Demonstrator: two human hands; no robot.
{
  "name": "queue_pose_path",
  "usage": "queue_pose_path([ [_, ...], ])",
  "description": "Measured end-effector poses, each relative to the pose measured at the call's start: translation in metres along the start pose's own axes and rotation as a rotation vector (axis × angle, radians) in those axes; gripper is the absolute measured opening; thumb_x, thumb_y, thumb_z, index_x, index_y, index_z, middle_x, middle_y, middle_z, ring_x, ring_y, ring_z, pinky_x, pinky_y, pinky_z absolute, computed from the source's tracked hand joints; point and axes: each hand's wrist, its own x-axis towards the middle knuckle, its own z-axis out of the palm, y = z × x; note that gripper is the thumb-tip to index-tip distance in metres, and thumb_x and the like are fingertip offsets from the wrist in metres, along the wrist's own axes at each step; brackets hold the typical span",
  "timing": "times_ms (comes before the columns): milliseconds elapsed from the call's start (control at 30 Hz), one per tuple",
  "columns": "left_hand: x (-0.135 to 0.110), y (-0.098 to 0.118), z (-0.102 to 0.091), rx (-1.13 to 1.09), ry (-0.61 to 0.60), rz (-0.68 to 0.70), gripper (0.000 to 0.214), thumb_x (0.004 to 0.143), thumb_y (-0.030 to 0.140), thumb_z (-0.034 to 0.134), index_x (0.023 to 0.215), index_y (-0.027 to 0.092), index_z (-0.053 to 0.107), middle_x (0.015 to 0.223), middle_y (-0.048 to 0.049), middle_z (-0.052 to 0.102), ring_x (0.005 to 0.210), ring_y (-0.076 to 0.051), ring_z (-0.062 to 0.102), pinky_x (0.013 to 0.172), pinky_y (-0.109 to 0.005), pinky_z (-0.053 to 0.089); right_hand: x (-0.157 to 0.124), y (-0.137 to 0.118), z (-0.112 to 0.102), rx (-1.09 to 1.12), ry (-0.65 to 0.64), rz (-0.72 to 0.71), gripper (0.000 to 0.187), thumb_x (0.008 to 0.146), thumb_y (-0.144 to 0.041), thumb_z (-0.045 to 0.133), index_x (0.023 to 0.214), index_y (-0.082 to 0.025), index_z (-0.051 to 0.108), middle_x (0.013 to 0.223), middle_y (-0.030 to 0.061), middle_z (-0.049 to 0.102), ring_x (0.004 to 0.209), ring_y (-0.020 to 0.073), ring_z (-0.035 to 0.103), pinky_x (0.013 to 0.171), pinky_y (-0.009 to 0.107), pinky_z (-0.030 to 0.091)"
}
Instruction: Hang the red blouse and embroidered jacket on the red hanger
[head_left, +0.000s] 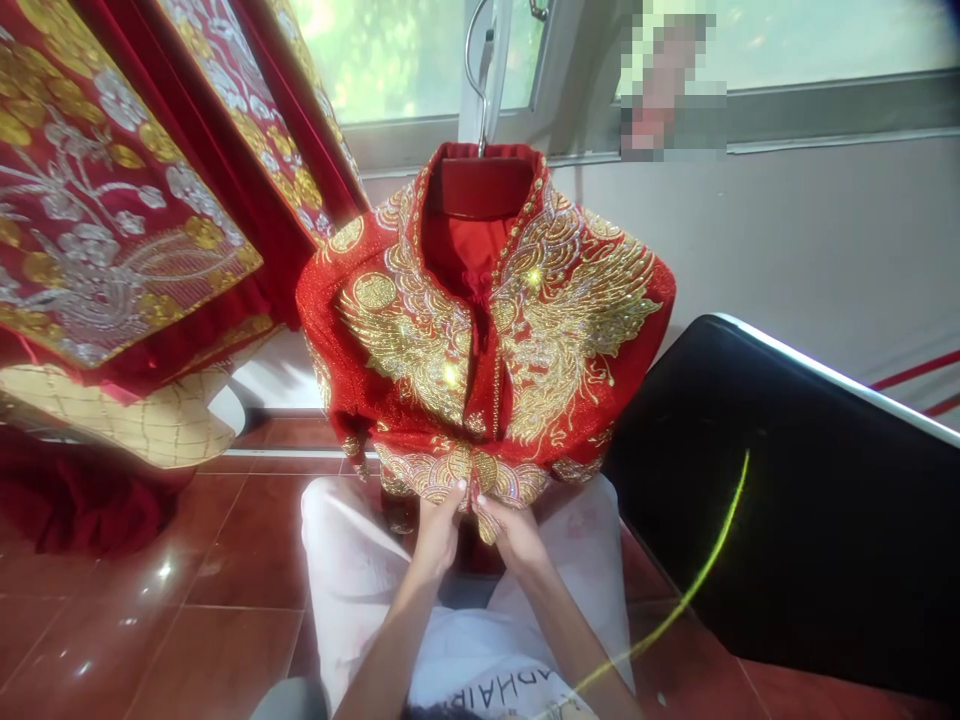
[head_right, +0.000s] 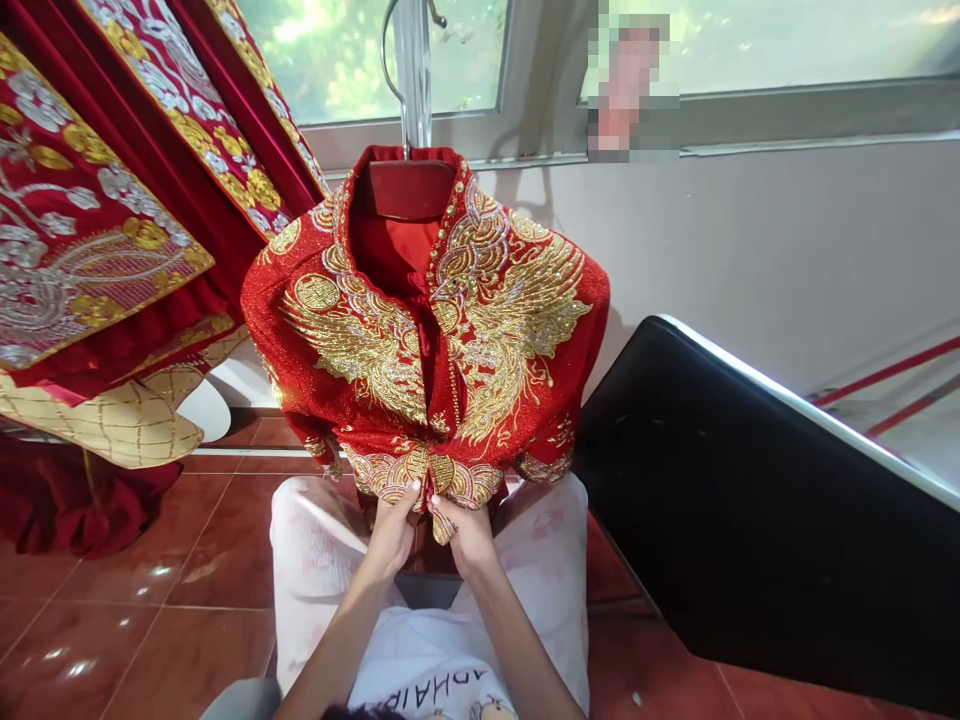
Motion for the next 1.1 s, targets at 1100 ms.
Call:
queue_pose_path([
  [1100,0.018,-0.013,-0.026,0.333,0.047,0.011,0.034,0.064,0.026,0.080,0.091,0.015,0.065,0.094,-0.0072,0.072,0.089,-0.020,0.066,0.087,-0.032,0.047,0.026,0.023,-0.035,-0.491,0.103,-0.006,0.032,0.066,-0.048,0.078,0.071,-0.018,0.070,0.058,0.0047,0.067,0.053,0.0172,0.064,0.048,0.024,0.050],
])
